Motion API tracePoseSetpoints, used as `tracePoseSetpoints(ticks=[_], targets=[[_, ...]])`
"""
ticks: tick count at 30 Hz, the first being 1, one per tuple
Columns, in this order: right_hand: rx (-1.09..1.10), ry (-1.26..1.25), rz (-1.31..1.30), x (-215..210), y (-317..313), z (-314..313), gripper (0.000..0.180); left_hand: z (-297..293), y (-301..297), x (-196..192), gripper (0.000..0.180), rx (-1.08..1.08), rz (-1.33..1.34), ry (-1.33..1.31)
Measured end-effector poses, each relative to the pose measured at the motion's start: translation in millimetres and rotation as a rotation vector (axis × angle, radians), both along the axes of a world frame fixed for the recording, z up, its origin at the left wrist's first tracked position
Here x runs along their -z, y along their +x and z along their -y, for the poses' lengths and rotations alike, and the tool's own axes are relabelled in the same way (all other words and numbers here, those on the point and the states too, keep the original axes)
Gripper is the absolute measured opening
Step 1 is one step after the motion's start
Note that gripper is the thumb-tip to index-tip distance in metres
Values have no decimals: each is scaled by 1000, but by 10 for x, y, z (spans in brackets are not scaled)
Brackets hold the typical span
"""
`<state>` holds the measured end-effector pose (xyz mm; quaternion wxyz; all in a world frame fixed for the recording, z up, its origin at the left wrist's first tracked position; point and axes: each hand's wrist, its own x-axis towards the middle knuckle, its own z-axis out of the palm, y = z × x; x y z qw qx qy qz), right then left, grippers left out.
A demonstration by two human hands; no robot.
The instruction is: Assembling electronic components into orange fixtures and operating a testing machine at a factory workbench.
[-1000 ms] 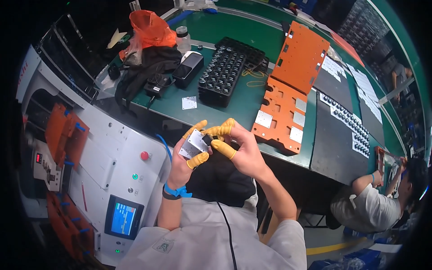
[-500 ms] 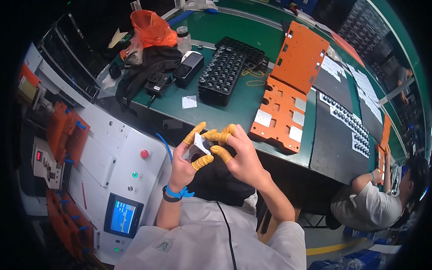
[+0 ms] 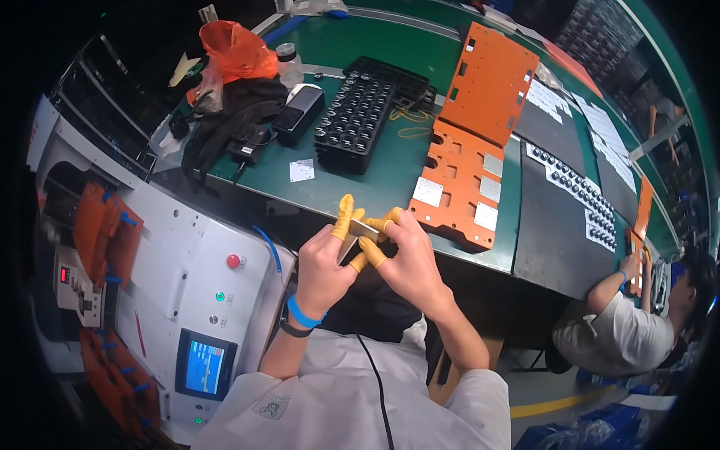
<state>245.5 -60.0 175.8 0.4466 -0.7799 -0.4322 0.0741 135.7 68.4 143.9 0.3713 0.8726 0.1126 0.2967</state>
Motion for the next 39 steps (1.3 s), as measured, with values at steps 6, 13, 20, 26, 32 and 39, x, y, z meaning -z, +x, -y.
tracePoseSetpoints(ticks=[6, 13, 20, 26, 32, 39], targets=[[217, 233, -40, 127, 166, 159, 18, 121, 251, 4, 68, 84, 128, -385], [282, 472, 28, 202, 75, 186, 24, 290, 532, 79, 29, 337, 178, -1078], [393, 370, 36, 384, 312, 450, 46, 204, 1061, -113, 19, 28, 180, -441], [462, 413, 59, 422, 416, 756, 45, 102, 1669, -227, 30, -190, -101, 69], [477, 482, 43, 452, 429, 878, 40, 10, 1982, -123, 22, -174, -350, 184], [451, 495, 19, 445, 395, 833, 39, 10, 2080, 21, 13, -85, -350, 175]])
